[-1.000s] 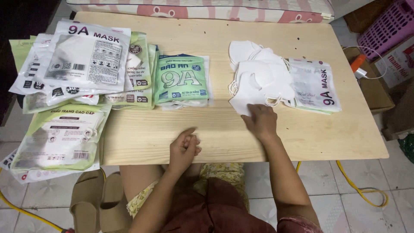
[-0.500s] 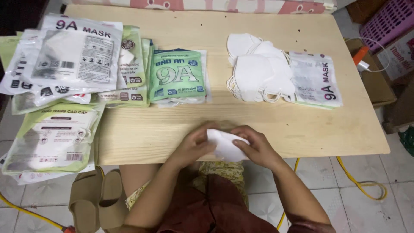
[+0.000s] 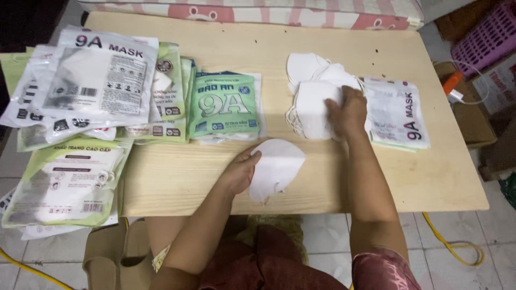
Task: Sorting and stacking individual face masks on a table for packaging.
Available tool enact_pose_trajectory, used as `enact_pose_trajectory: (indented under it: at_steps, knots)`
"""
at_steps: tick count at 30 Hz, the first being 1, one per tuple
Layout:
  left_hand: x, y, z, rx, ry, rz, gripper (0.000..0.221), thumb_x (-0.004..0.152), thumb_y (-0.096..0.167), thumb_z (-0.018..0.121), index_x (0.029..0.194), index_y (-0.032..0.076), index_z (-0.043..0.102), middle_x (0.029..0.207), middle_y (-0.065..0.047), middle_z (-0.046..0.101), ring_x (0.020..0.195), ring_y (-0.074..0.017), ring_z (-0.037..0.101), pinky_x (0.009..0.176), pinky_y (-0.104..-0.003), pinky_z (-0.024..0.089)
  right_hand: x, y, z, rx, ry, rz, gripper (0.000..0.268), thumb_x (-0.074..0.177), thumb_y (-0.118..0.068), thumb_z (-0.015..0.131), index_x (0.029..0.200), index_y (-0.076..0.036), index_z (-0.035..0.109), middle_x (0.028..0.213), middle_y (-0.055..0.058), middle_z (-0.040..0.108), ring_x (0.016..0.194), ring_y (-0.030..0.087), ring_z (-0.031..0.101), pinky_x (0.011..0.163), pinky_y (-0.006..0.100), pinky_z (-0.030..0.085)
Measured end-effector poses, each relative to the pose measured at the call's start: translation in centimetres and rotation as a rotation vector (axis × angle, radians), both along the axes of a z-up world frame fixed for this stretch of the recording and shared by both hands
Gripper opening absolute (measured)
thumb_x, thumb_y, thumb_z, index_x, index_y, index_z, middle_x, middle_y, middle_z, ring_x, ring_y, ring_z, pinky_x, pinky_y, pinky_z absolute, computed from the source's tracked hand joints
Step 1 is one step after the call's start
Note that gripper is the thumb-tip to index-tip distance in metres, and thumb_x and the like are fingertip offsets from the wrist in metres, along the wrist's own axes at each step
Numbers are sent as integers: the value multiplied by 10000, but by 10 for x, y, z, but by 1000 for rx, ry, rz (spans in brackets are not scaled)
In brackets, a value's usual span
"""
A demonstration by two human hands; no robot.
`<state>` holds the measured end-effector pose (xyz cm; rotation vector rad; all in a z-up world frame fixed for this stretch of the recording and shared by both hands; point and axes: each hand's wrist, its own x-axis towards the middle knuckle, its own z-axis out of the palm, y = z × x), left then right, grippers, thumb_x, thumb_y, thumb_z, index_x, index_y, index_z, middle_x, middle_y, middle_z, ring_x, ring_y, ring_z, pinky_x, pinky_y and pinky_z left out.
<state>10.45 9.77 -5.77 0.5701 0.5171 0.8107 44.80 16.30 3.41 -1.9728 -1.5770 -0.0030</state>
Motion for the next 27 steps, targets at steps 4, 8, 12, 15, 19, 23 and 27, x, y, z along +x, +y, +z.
enact_pose_trajectory:
  at_steps: [4, 8, 12, 15, 19, 23, 27]
  knots:
    - [-2, 2, -12, 12, 22, 26, 480, 1049, 189, 575, 1492, 29, 485, 1065, -217, 736, 896, -284, 763, 791, -432, 644, -22, 5, -4, -93, -125, -121, 531, 842, -299, 872, 1274, -53, 688, 1102, 124, 648, 1027, 342, 633, 864, 472, 509]
    - [-2, 3, 8, 18, 4, -3, 421, 1064, 208, 554, 1453, 44, 544, 1037, -200, 745, 862, -273, 759, 770, -434, 643, -20, 5, -20, 78, -294, -126, 314, 842, -226, 863, 1093, -94, 727, 1058, 85, 633, 990, 333, 622, 818, 458, 483]
    - [3, 6, -3, -6, -23, 7, 363, 1059, 209, 577, 1374, 31, 601, 1044, -189, 747, 880, -276, 758, 781, -456, 637, -10, -8, -24, 339, -180, 28, 64, 982, -101, 747, 987, -46, 716, 958, 140, 636, 912, 389, 639, 804, 467, 478]
    - [4, 5, -27, -38, -16, 64, 334, 1037, 212, 630, 1283, -14, 640, 994, -183, 743, 841, -282, 762, 761, -460, 637, 4, -43, -23, 467, 685, 96, 142, 1019, -31, 742, 1127, -67, 657, 858, 75, 647, 814, 158, 619, 719, 299, 523]
    - [7, 11, -59, -57, -10, 93, 273, 1037, 195, 635, 1202, -23, 657, 933, -183, 745, 788, -276, 762, 729, -435, 642, -42, -104, -17, 348, 1054, -18, 165, 1017, -94, 751, 1067, -117, 595, 751, -26, 538, 648, 147, 641, 610, 248, 557]
    - [10, 5, -39, -26, 36, 44, 295, 1067, 241, 582, 1163, -28, 656, 957, -199, 745, 823, -305, 768, 751, -459, 638, -95, -143, -38, 236, 1329, 43, 105, 945, -39, 740, 965, -58, 638, 707, 0, 634, 643, 127, 681, 616, 234, 568]
    - [2, -11, 17, 14, 56, 36, 297, 1061, 280, 595, 1072, -2, 691, 858, -144, 736, 755, -242, 758, 698, -395, 637, -113, -154, -54, 22, 1297, -3, 143, 936, -55, 742, 1026, 5, 649, 712, 108, 680, 505, 181, 655, 394, 306, 568]
